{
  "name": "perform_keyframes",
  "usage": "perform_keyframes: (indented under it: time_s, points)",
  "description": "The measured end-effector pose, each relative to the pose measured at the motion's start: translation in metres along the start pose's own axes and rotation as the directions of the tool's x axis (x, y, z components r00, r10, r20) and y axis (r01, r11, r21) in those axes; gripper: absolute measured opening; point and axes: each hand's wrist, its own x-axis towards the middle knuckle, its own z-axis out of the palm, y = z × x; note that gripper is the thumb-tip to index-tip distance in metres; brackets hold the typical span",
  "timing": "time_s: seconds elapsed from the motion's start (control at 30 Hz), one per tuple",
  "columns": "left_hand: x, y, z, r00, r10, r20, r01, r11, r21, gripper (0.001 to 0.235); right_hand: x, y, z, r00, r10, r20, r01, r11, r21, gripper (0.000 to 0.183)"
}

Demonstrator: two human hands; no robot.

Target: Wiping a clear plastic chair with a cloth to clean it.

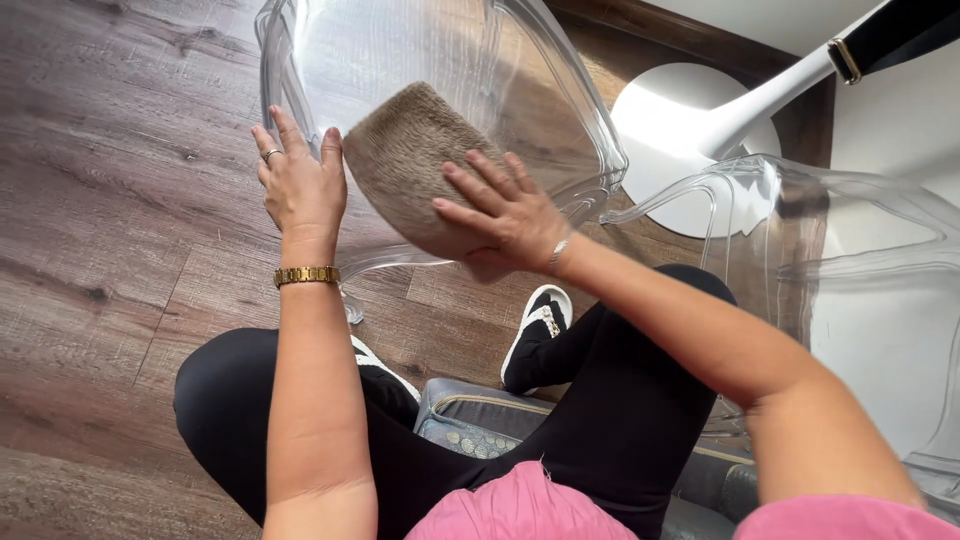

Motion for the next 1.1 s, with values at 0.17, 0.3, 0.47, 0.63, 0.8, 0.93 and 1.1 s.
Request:
perform_keyframes:
  time_s: [0.17, 0.3, 0.47, 0.63, 0.8, 0.93, 1.1]
  points:
    - [0.0, 0.001, 0.008, 0.999, -0.002, -0.054, 0.002, 1.0, 0.005, 0.073, -0.053, 0.082, -0.012, 0.999, -0.025, 0.038, 0.024, 1.0, 0.02, 0.096]
    - [-0.005, 0.01, 0.008, 0.996, -0.014, -0.093, 0.016, 0.999, 0.028, 0.073, -0.077, 0.139, -0.026, 0.984, 0.151, 0.099, -0.157, 0.986, 0.06, 0.091]
    - [-0.008, 0.027, -0.011, 0.998, -0.055, 0.021, 0.052, 0.992, 0.117, 0.07, -0.014, 0.15, -0.037, 0.907, 0.337, 0.254, -0.383, 0.909, 0.163, 0.071]
    - [-0.008, 0.028, -0.008, 0.998, -0.061, -0.016, 0.062, 0.993, 0.098, 0.07, 0.07, 0.142, -0.002, 0.771, 0.508, 0.384, -0.556, 0.831, 0.016, 0.086]
    - [-0.008, 0.025, -0.009, 0.998, -0.052, -0.025, 0.053, 0.998, 0.019, 0.074, 0.151, 0.055, -0.011, 0.742, 0.377, 0.555, -0.493, 0.867, 0.07, 0.071]
    - [-0.006, 0.022, -0.006, 0.997, -0.072, -0.003, 0.072, 0.997, -0.015, 0.082, 0.126, 0.009, -0.013, 0.916, 0.182, 0.358, -0.267, 0.942, 0.205, 0.062]
    - [-0.005, 0.019, 0.001, 0.999, -0.033, -0.032, 0.032, 0.999, -0.034, 0.086, 0.061, 0.033, -0.045, 0.958, 0.048, 0.284, -0.136, 0.945, 0.298, 0.056]
